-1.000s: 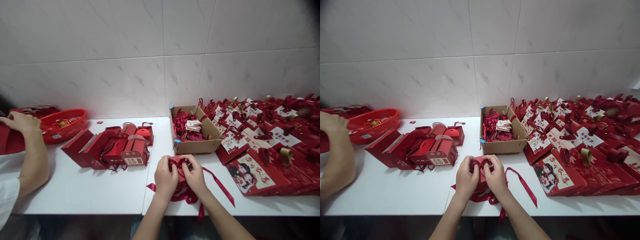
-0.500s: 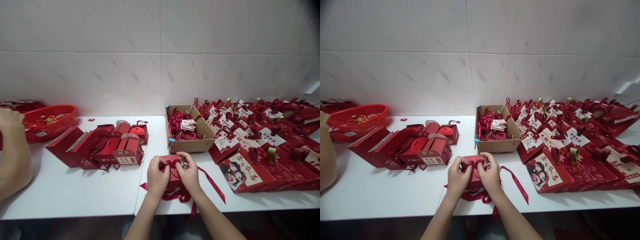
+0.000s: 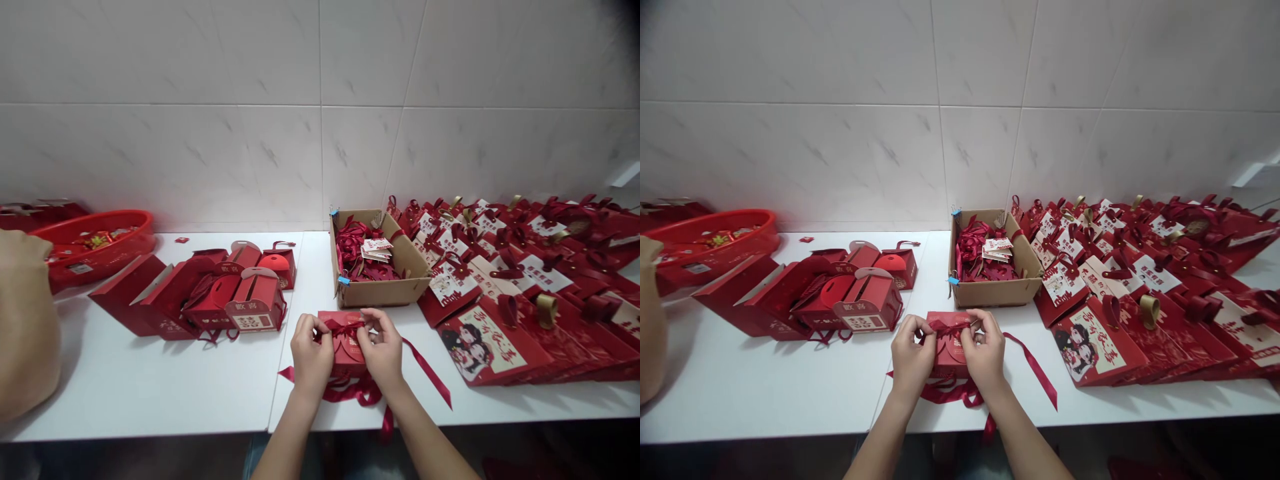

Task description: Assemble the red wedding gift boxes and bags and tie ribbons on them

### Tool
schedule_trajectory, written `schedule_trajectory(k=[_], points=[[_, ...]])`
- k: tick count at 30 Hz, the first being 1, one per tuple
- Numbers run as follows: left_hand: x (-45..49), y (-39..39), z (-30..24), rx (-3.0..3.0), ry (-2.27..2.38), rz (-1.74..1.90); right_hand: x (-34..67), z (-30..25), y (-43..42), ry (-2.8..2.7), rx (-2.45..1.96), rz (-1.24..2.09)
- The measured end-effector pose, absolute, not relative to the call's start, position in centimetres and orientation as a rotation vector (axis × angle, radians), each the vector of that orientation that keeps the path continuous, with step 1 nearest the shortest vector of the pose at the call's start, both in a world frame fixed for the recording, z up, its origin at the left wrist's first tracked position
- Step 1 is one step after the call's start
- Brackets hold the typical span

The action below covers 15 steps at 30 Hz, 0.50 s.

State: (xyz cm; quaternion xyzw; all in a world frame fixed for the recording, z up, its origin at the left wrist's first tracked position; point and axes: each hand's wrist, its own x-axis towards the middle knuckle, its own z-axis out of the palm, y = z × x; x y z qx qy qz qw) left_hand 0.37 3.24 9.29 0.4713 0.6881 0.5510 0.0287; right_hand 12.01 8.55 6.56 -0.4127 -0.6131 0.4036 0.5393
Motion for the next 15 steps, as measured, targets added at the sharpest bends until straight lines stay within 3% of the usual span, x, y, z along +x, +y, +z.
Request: schedule_trajectory(k=[15], points=[[0.1, 3.3, 9.5, 1.595, 2.055, 1.746, 12.3, 8.0, 8.8, -1.588, -0.937, 0.909]])
